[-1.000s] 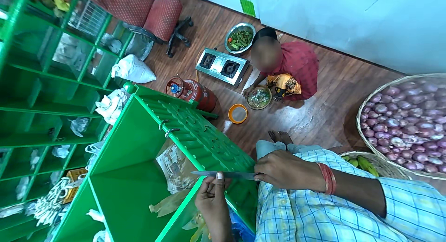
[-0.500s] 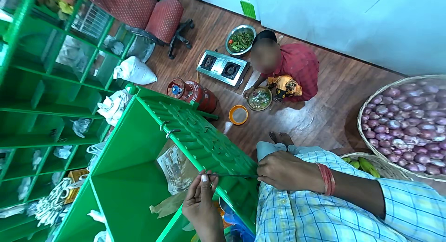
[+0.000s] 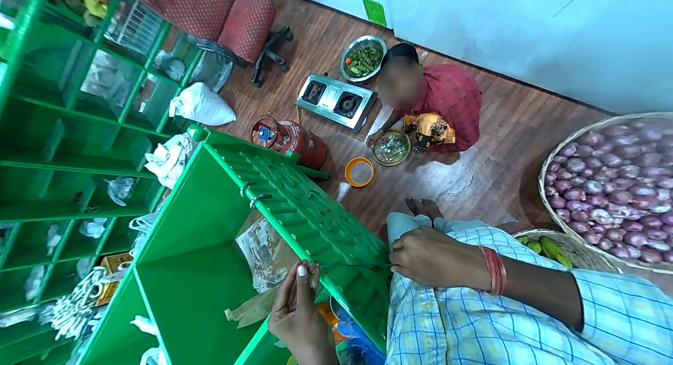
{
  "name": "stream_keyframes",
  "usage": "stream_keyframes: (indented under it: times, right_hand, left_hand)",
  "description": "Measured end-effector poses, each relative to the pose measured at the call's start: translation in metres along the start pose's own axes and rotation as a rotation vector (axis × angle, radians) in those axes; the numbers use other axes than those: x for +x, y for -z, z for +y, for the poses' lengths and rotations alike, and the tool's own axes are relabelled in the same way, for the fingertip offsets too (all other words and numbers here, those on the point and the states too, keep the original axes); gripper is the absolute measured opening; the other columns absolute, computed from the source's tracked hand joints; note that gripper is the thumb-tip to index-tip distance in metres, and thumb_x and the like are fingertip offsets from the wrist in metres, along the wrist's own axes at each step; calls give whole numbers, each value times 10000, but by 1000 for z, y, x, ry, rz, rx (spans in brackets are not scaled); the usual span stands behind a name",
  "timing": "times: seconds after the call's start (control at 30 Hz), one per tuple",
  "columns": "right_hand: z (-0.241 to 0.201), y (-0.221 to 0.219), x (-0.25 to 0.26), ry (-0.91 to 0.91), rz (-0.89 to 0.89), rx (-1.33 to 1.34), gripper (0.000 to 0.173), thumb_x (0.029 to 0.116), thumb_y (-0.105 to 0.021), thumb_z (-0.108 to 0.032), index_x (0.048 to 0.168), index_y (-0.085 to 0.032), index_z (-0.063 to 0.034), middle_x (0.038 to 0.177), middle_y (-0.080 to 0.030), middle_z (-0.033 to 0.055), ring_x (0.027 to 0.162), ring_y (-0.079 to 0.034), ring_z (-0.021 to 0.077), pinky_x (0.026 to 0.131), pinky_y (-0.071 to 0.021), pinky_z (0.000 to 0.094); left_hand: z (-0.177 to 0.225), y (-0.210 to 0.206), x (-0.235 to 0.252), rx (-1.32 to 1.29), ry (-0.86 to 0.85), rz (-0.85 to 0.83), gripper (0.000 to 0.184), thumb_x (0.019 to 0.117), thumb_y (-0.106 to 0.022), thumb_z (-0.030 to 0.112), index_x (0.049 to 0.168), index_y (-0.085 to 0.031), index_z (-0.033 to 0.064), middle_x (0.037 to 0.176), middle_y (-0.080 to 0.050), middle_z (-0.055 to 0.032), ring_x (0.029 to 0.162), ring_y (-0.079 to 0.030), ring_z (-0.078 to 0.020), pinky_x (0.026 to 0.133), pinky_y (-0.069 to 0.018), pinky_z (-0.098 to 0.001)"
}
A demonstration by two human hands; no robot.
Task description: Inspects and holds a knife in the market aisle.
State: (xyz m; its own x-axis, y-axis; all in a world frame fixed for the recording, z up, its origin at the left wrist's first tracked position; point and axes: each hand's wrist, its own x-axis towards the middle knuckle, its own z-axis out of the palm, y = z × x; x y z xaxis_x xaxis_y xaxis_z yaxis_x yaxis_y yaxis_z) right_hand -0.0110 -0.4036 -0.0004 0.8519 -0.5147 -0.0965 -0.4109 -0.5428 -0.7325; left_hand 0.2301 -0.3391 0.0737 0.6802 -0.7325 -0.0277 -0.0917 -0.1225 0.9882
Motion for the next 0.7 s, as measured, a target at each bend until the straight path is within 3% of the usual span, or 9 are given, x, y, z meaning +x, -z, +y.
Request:
stream_keyframes:
  times: [0.47,0.7]
  right_hand:
    - [0,-3,0,58,75,-5,289,1050,-515,-283,918,-700,-104,839,-647,58,772,-659,234,656,-541,433]
    - [-2,-2,-1,96,177,6,316,1056,-507,-300,889,-698,-111,795,-614,32,718,-631,192,613,-525,382]
  left_hand:
    - [-2,-14,-10,-115,151,12,229,945,-617,-114,1169,-665,-120,985,-754,-193,876,-773,-279,820,-659,-409]
    - [-7,-21,-17,-126,176,-74,237,940,-626,-110,1172,-667,-136,996,-751,-218,868,-773,-293,824,-659,-418]
